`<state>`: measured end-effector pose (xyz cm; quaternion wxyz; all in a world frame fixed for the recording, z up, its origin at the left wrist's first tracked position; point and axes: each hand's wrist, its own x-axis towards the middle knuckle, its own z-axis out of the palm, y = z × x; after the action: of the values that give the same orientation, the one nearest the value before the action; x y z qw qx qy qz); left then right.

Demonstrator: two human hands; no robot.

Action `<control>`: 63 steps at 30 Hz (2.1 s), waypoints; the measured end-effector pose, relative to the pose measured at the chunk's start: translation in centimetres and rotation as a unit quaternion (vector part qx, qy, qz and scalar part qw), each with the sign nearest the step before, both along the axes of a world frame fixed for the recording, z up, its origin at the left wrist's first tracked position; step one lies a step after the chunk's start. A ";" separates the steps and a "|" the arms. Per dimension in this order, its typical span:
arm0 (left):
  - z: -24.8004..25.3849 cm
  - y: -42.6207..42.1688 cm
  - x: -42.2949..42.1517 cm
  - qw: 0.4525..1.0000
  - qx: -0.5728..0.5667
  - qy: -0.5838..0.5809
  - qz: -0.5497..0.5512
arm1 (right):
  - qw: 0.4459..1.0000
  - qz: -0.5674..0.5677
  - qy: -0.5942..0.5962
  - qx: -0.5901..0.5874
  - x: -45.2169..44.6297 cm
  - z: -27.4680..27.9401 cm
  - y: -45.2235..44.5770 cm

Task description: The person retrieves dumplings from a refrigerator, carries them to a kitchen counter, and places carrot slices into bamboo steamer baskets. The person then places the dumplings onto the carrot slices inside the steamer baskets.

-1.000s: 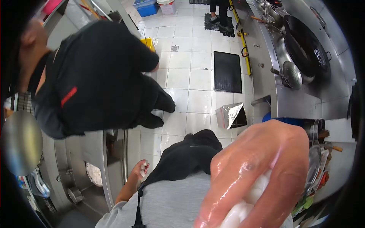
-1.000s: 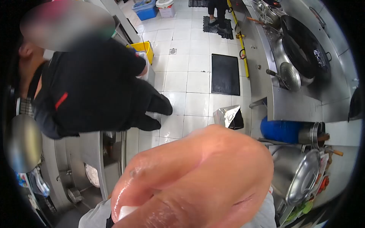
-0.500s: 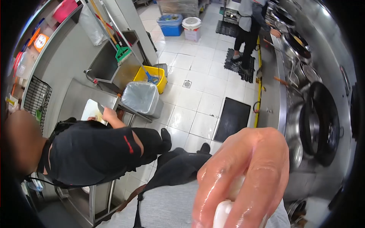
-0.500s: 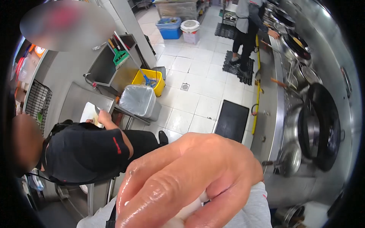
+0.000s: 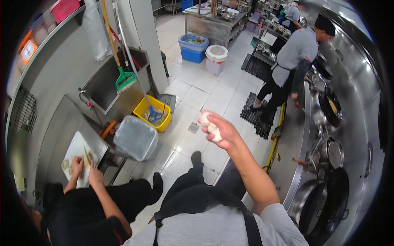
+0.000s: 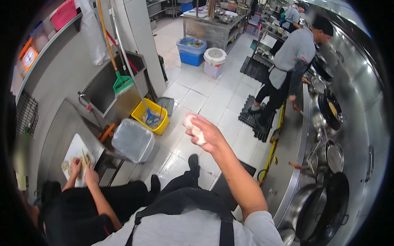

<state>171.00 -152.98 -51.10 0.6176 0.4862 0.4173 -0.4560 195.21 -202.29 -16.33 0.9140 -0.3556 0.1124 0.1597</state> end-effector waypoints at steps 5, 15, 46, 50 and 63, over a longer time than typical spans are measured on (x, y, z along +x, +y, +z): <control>-1.9 -6.2 12.8 0.999 -0.014 0.006 0.046 | 0.960 -0.094 0.262 -0.032 4.3 -19.6 -13.9; 11.2 -21.7 52.4 0.981 -0.062 -0.172 0.060 | 0.856 -0.188 0.471 -0.098 -16.0 -33.8 -29.3; 57.5 -54.4 123.1 0.614 -0.648 -0.393 -0.219 | 0.881 0.107 0.251 -0.386 84.0 -34.5 -48.8; 59.0 -53.8 131.1 0.654 -0.668 -0.306 -0.179 | 0.674 0.366 0.223 -0.601 78.0 -38.3 -50.5; 56.0 -54.8 160.1 0.691 -0.601 -0.336 -0.219 | 0.607 0.357 -0.070 -0.707 97.1 -34.0 -49.2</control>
<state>331.13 -207.74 4.90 0.7597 0.2094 -0.2998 -0.5377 292.35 -251.46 -50.29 0.2542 -0.9129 -0.0100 0.3191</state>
